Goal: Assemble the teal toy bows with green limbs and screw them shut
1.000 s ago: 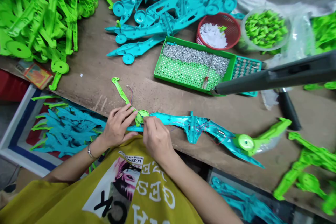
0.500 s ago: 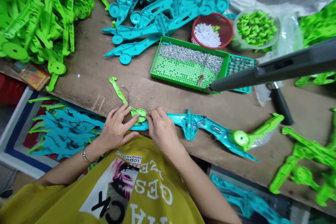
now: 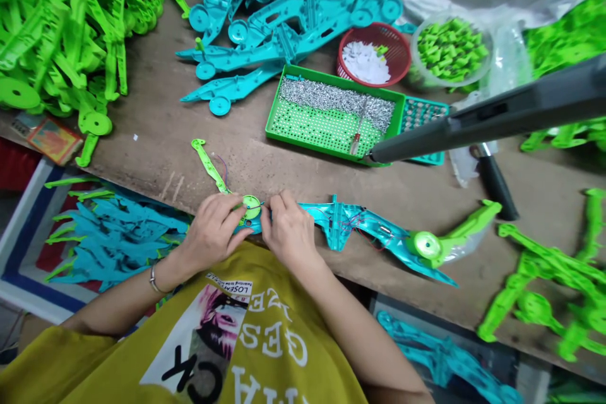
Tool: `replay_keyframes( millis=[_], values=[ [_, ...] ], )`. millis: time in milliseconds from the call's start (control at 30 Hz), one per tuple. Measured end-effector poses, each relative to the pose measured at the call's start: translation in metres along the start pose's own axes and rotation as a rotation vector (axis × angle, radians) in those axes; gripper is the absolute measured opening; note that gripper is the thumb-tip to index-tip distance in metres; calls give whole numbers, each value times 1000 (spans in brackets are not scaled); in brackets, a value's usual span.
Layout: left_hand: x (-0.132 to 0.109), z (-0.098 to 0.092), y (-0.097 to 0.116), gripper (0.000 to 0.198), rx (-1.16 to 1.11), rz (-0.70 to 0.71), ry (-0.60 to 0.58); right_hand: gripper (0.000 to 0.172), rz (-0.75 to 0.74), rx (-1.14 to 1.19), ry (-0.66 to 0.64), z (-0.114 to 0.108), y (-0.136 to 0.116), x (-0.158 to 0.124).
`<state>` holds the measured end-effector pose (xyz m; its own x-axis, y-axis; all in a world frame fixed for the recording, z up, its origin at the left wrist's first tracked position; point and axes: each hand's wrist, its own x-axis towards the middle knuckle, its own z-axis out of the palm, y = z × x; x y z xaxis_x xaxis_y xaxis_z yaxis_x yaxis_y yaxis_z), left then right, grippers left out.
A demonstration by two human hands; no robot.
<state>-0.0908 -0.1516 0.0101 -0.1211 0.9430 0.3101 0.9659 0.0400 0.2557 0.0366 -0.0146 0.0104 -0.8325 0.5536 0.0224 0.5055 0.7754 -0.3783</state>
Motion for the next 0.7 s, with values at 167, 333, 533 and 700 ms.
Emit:
replay_keyframes(
  millis=[167,333,533,700],
  values=[
    [4,8,11,35,-7,42,-45,22,-4,24,-63,-4,1,0],
    [5,6,21,39,105,25,-160,21,2,131,-201,-17,7,5],
    [8,6,28,41,144,-3,-205,25,-29,313,-314,-33,22,17],
    [12,5,34,49,129,-68,-286,17,-8,300,-285,-36,29,15]
  ],
)
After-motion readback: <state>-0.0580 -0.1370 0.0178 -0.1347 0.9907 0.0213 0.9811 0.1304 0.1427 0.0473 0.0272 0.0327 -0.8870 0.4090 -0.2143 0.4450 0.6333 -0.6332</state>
